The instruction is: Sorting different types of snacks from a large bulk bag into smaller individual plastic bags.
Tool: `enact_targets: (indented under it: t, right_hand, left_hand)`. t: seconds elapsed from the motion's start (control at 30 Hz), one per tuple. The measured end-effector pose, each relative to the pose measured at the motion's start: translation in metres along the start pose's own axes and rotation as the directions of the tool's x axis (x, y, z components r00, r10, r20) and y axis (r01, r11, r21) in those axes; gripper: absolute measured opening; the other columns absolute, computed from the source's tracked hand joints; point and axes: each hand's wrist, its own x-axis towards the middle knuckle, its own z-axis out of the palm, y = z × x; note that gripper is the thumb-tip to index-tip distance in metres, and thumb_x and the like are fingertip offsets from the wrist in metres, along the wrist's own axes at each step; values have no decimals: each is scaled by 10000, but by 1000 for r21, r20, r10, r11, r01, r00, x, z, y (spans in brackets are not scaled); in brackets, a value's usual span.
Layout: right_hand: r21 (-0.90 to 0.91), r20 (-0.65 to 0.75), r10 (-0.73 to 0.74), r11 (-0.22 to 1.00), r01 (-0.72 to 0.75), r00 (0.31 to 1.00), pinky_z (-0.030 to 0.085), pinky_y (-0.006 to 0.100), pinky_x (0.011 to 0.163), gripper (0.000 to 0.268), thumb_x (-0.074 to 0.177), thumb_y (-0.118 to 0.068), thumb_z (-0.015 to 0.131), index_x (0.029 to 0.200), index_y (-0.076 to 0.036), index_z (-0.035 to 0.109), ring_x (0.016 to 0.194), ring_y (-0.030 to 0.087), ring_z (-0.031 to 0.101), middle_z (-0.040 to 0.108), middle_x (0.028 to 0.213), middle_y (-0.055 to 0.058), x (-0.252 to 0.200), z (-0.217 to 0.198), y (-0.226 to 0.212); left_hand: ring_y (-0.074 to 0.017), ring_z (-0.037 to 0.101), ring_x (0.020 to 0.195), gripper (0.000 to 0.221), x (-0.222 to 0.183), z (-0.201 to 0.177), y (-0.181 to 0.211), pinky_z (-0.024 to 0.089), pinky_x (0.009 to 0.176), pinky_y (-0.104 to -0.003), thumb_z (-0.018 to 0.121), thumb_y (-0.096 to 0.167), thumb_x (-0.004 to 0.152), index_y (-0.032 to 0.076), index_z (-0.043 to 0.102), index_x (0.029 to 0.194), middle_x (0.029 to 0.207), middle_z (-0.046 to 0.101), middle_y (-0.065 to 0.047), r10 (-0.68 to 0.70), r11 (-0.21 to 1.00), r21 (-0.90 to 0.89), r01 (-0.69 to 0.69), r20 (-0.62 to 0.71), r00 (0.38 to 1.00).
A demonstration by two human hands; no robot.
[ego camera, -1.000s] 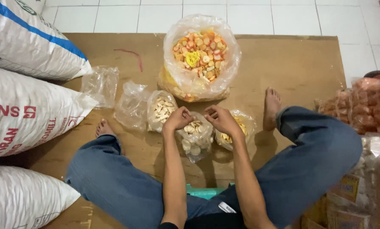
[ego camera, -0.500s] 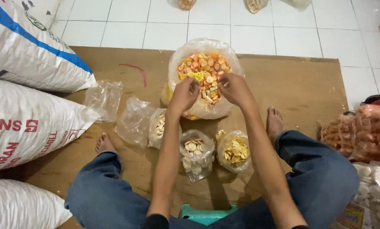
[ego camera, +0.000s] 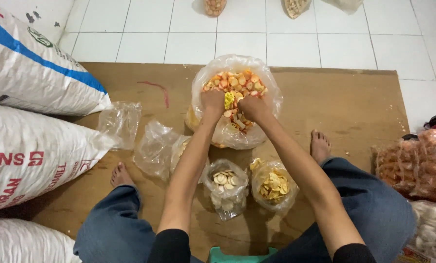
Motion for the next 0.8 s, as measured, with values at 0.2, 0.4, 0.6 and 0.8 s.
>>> enact_targets:
  t: [0.2,0.4,0.6,0.8]
  right_hand:
    - [-106,-30,-109,989,106,994,620,515,830,211,847,-62,656,994,-107,801,989,406,751,765,1013,203,7,10,16]
    - [-150,-67,-142,980,131,988,623,517,781,188,845,-87,675,999,-97,782,938,389,760,769,983,165,2,4,11]
    - [231,-191,-96,963,140,977,579,533,909,274,836,-194,783,1092,-98,767,1043,455,705,701,1109,204,-47,-64,-11]
    - [669,-442,67,688,280,894,591,461,760,272,911,-199,772,1101,-19,698,915,376,733,738,1059,215,-101,-127,-41]
  left_hand:
    - [-322,689,1123,268,-5,-2,11,449,900,-456,595,113,917,149,755,1129,1128,757,-72,-116,993,36,113,70,991]
    - [-361,691,1122,246,3,8,3,472,913,-485,629,54,904,91,766,1105,1108,755,-116,-81,995,-56,85,62,995]
    - [-415,722,1063,273,4,-5,-6,573,849,-555,808,49,761,39,778,1033,1025,765,-171,25,968,-250,-15,36,999]
    - [-466,666,1142,406,-78,-116,-20,527,969,-564,819,228,770,115,621,1106,1116,677,-188,146,891,-437,-122,21,989]
